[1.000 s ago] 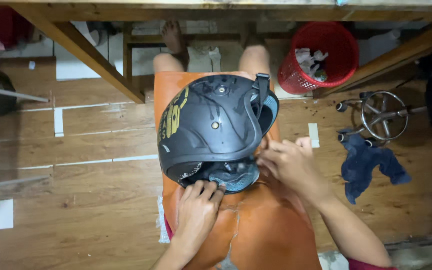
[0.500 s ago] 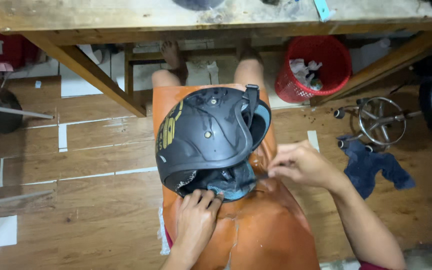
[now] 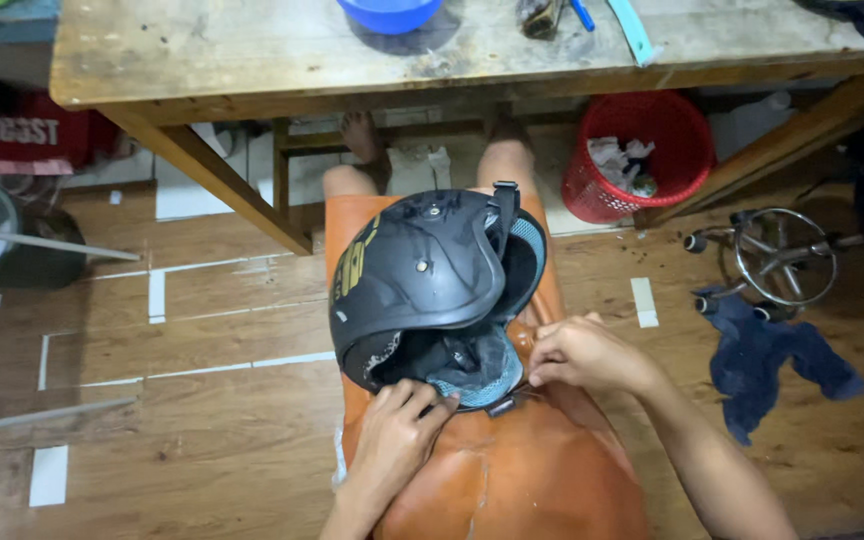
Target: The person cleans the interior of a black motorcycle helmet using a toothbrush and a blue bowl of water. They repeatedly dip the toothbrush into the water and scrub the helmet's inner lining and straps while holding the helmet on their lap.
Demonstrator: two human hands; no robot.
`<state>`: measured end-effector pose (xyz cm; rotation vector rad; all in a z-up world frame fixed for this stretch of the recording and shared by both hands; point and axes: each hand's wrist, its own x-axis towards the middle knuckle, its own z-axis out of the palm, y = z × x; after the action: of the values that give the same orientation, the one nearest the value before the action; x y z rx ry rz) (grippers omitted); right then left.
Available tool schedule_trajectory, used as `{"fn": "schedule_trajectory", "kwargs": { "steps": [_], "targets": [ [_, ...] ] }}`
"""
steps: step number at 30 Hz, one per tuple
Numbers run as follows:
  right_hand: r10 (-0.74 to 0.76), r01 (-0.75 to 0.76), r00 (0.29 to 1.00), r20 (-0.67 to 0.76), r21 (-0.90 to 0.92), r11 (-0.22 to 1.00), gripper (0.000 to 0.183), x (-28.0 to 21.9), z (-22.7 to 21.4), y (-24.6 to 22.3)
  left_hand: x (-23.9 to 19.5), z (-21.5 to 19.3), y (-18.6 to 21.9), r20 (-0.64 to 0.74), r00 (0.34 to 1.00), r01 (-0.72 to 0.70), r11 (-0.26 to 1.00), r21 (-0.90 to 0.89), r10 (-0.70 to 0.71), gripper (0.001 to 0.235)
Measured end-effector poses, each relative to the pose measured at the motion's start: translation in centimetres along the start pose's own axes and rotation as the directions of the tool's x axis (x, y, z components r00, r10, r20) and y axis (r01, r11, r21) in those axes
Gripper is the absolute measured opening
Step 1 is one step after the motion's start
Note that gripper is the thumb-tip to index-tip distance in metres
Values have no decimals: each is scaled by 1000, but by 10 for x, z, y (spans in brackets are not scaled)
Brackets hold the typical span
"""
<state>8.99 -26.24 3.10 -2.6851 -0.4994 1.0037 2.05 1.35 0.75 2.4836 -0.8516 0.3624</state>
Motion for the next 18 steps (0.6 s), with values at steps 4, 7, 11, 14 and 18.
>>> {"fn": "schedule_trajectory", "kwargs": {
  "steps": [4, 7, 11, 14, 18],
  "targets": [
    [-302, 358, 932, -199, 384, 851, 10, -10, -21, 14, 5, 1, -18, 98, 980, -160, 976, -146, 175, 11],
    [-229, 424, 887, -401, 512, 747, 15, -16, -30, 11, 4, 3, -26, 102, 965, -221, 957, -190, 243, 8],
    [-82, 483, 650, -756, 327, 813, 10, -3, -25, -22, 6, 1, -37, 8, 943, -321, 915, -247, 333, 9],
    [-271, 283, 666, -695, -101, 954, 18, 28, 19, -18, 5, 8, -57, 7, 920, -379, 895, -235, 392, 11],
    [-132, 137, 774, -619, -41, 990, 22, 45, 58, -25, 19, -10, -77, -7, 909, -409, 886, -217, 418, 9]
  ]
}}
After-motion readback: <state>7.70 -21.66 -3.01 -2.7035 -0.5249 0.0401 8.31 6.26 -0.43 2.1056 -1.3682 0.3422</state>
